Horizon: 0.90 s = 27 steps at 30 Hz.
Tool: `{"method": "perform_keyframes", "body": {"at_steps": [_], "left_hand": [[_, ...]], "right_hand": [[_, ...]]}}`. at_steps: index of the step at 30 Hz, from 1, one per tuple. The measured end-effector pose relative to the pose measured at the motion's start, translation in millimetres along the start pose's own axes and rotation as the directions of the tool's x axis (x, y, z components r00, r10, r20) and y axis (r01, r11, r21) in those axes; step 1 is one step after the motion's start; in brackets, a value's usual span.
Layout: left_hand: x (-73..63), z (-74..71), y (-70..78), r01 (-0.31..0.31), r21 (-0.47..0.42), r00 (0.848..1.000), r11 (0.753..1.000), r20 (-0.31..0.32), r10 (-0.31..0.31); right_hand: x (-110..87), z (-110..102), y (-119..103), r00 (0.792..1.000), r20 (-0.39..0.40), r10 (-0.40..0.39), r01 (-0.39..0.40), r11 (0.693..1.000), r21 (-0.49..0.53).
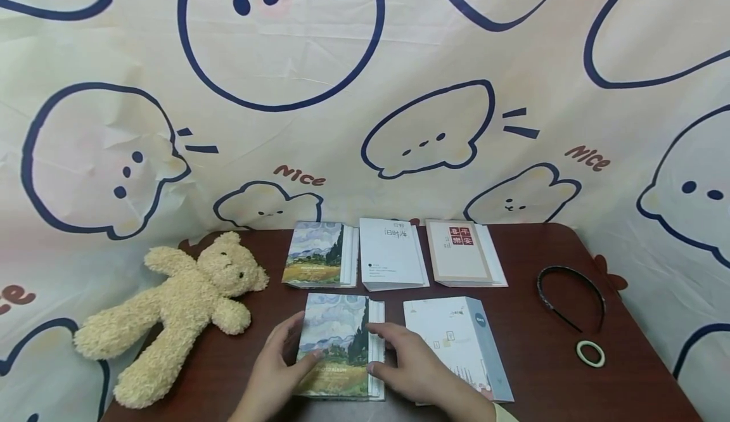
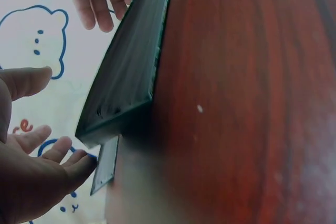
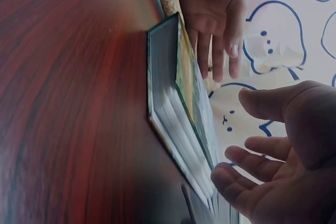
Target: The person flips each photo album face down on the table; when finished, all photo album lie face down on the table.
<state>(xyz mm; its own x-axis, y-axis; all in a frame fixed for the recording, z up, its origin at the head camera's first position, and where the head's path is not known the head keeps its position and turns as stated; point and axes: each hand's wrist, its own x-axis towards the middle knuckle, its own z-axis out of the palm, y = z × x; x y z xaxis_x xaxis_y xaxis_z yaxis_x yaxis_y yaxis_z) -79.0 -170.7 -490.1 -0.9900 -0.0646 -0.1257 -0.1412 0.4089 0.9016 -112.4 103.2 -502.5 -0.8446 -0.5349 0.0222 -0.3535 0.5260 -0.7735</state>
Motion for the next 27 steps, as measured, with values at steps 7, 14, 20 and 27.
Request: {"method": "perform_keyframes", "body": {"at_steps": [7, 14, 20, 27], "left_hand": [[1.7, -7.6, -10.6, 0.09, -0.039, 0.995, 0.995, 0.046, -0.088], [3.1, -10.0, -17.6, 0.144, -0.058, 0.988, 0.988, 0.067, -0.14], [4.0, -8.8, -21.8, 0.183, -0.032, 0.981, 0.983, 0.073, -0.18], [6.6, -6.5, -22.7, 0.23, -0.039, 0.969, 0.973, 0.104, -0.224]], "right_hand": [[7.1, 11.9, -11.0, 1.0, 0.024, -0.016, 0.018, 0.997, -0.073], [11.3, 18.4, -17.6, 0.999, 0.037, -0.011, 0.015, 0.993, -0.115], [13.8, 20.6, -18.3, 0.999, 0.036, -0.009, 0.014, 0.988, -0.153], [14.5, 23.2, -19.0, 0.999, 0.051, 0.006, 0.004, 0.981, -0.194]]}}
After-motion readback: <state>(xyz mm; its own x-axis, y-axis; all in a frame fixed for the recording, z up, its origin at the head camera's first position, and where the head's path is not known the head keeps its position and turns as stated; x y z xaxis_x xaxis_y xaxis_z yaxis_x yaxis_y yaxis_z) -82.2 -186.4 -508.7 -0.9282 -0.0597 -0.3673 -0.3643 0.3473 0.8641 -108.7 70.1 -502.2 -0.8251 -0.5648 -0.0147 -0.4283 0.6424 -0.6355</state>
